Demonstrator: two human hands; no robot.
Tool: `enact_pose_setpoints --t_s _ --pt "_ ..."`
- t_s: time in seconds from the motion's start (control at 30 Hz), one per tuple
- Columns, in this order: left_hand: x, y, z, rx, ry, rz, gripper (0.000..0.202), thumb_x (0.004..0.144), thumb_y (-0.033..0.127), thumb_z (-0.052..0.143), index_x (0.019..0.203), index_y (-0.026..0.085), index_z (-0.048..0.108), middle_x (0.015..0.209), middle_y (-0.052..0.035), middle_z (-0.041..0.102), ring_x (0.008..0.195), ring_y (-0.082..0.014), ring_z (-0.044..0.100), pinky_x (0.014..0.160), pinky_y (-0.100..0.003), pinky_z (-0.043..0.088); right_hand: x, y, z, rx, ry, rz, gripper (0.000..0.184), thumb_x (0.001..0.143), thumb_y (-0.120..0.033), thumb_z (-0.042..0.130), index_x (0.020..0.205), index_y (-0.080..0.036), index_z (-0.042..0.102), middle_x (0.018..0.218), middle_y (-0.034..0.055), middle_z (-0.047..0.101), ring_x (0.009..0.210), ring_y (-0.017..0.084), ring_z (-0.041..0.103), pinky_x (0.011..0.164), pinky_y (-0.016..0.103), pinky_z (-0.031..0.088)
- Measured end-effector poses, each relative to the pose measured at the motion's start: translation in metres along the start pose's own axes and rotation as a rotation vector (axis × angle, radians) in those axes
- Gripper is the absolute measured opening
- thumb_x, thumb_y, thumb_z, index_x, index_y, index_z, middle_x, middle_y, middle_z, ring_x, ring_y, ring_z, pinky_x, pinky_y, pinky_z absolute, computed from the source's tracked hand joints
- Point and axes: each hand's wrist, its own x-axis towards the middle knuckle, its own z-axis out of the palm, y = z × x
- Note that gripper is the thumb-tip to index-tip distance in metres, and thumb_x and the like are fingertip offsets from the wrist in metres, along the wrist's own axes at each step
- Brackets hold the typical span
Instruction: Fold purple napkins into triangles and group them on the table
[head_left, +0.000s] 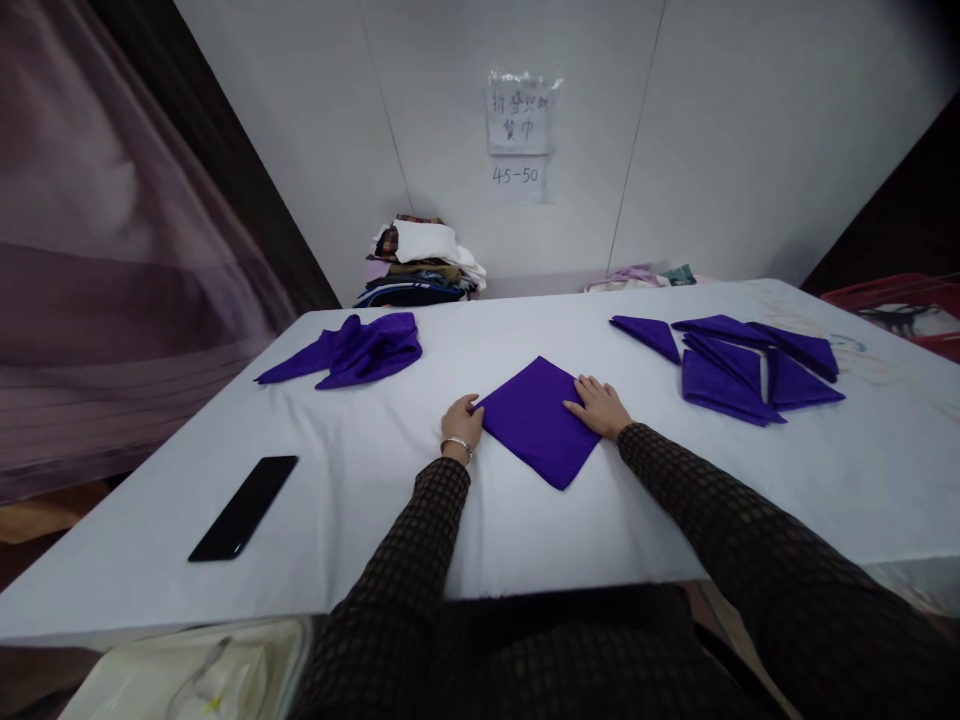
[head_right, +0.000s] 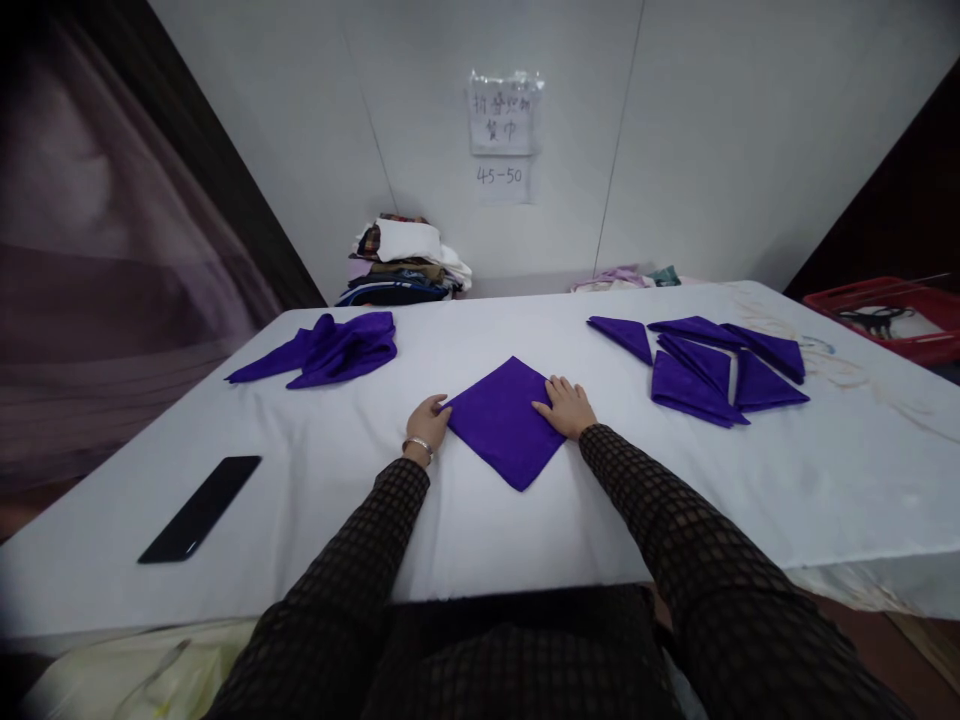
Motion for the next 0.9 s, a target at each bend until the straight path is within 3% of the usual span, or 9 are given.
enact_pose_setpoints --t_s 0.17,0.4,0.7,0.9 --pt "-0.005 0.000 -0.002 -0.016 0.001 0.018 0.033 0.079 0.024 0.056 0.111 0.021 0.064 0.096 -0.0036 0.069 0.093 -0.0185 0.063 0.087 -0.032 0.048 0.003 0.014 -0.009 0.115 -0.014 0.011 0.063 0.091 -0.048 0.041 0.143 -0.013 0.034 0.147 0.0148 0.036 0.136 0.027 0.031 0.109 0.041 0.024" --pt "-0.025 -0.003 -0.007 -0.081 0.014 0.066 0.033 0.076 0.023 0.055 0.109 0.022 0.064 0.087 -0.0015 0.067 0.083 -0.0171 0.063 0.080 -0.030 0.050 -0.004 0.038 -0.034 0.076 -0.053 0.118 0.045 0.082 -0.032 0.059 0.123 -0.014 0.058 0.119 0.0150 0.061 0.108 0.025 0.056 0.091 0.030 0.040" --pt "-0.044 -0.002 -0.016 -0.054 -0.025 0.077 0.034 0.076 0.024 0.054 0.109 0.022 0.064 0.081 -0.0004 0.066 0.079 -0.0169 0.062 0.076 -0.030 0.050 0.008 0.035 -0.044 0.159 -0.179 0.247 0.035 0.073 -0.028 0.068 0.105 -0.014 0.067 0.106 0.0121 0.067 0.099 0.024 0.060 0.076 0.027 0.043" --pt "-0.042 -0.003 -0.015 0.018 -0.040 0.107 0.033 0.077 0.023 0.054 0.108 0.021 0.064 0.090 -0.0035 0.066 0.087 -0.0190 0.062 0.082 -0.032 0.049 0.009 0.043 -0.046 0.370 -0.201 0.335 0.014 0.066 -0.024 0.071 0.075 -0.014 0.069 0.066 0.0059 0.066 0.068 0.020 0.062 0.060 0.027 0.045"
